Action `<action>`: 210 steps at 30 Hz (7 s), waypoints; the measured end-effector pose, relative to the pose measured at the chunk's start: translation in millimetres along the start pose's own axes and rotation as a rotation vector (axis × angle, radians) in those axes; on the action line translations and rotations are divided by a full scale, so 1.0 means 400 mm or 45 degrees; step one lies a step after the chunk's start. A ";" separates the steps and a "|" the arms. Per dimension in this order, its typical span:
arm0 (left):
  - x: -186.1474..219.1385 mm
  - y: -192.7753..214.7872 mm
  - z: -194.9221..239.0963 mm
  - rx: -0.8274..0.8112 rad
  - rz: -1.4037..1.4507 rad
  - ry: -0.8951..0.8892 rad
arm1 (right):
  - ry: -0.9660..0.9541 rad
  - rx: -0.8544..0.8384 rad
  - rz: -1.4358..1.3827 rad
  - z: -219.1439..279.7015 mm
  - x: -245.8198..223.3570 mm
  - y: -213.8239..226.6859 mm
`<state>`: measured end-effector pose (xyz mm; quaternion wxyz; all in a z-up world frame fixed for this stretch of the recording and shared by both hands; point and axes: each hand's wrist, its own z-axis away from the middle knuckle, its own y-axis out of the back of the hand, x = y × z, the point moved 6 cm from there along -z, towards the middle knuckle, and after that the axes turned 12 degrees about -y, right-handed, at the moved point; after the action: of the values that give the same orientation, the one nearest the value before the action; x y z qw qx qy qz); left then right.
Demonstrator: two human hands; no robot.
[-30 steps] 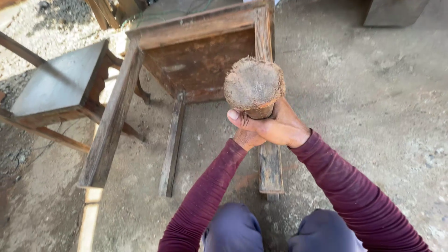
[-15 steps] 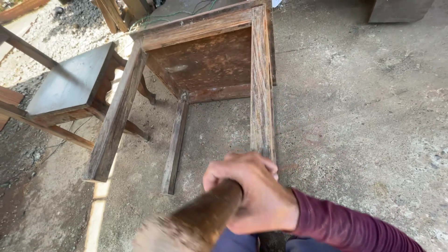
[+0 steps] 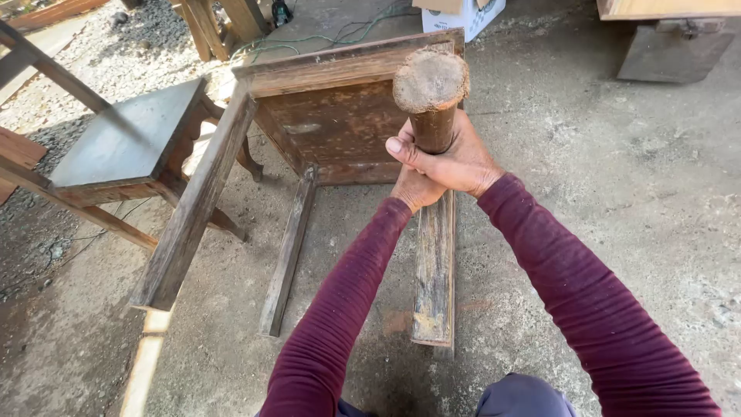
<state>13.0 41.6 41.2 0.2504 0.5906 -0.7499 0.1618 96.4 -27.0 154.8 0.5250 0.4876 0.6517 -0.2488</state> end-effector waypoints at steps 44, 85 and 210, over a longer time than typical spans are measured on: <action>0.065 0.056 0.027 -0.086 -0.577 -0.059 | -0.033 -0.055 -0.020 -0.018 -0.031 -0.065; 0.200 0.056 0.061 -0.442 -0.655 0.231 | 0.240 0.246 0.614 0.137 0.072 -0.021; 0.485 0.005 0.343 -0.588 -0.539 0.048 | 0.364 0.173 0.725 0.470 -0.047 -0.230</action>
<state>-48.4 -187.8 38.3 0.4199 0.6581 -0.6223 -0.0574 96.4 -228.1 93.9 0.4430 0.7142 0.5381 -0.0639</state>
